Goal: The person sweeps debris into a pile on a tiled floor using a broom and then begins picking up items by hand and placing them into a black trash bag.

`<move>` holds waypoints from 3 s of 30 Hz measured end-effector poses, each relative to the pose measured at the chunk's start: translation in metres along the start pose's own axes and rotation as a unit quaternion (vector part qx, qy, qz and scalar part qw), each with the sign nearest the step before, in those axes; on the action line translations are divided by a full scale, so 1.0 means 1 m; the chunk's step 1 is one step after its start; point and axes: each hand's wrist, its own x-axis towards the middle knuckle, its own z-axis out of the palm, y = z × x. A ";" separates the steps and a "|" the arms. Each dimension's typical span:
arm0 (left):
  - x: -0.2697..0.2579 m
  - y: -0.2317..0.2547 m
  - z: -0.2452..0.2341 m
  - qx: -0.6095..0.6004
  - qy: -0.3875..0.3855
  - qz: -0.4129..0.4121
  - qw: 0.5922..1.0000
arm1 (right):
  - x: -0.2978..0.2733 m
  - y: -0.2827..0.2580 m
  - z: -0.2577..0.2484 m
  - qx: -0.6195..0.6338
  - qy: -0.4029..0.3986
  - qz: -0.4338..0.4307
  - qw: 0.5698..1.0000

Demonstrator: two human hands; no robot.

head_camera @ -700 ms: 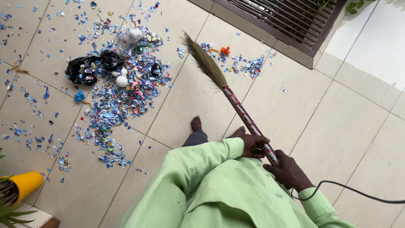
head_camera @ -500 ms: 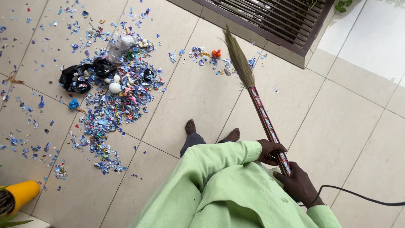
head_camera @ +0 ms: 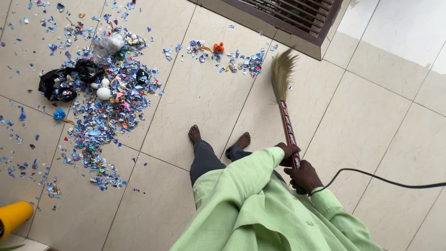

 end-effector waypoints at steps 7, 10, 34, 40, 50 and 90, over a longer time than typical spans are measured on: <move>-0.003 -0.013 -0.122 -0.237 0.071 0.066 0.967 | 0.038 -0.082 0.041 -0.187 -0.093 -0.134 0.969; -0.025 -0.018 -0.153 -0.313 0.072 0.082 0.943 | 0.024 -0.106 0.052 -0.221 -0.120 -0.183 0.950; -0.053 -0.021 0.073 0.137 -0.188 -0.055 0.971 | -0.048 0.118 -0.031 -0.035 0.059 0.005 0.998; -0.022 -0.040 0.056 0.142 -0.131 -0.085 0.977 | -0.026 0.105 -0.017 0.003 -0.007 0.026 1.000; -0.064 -0.046 -0.008 -0.005 -0.196 -0.097 0.976 | -0.046 0.082 -0.021 -0.168 -0.024 -0.046 0.984; -0.103 0.116 -0.135 -0.179 -0.135 0.069 0.972 | -0.033 -0.160 -0.003 -0.209 0.021 -0.164 0.964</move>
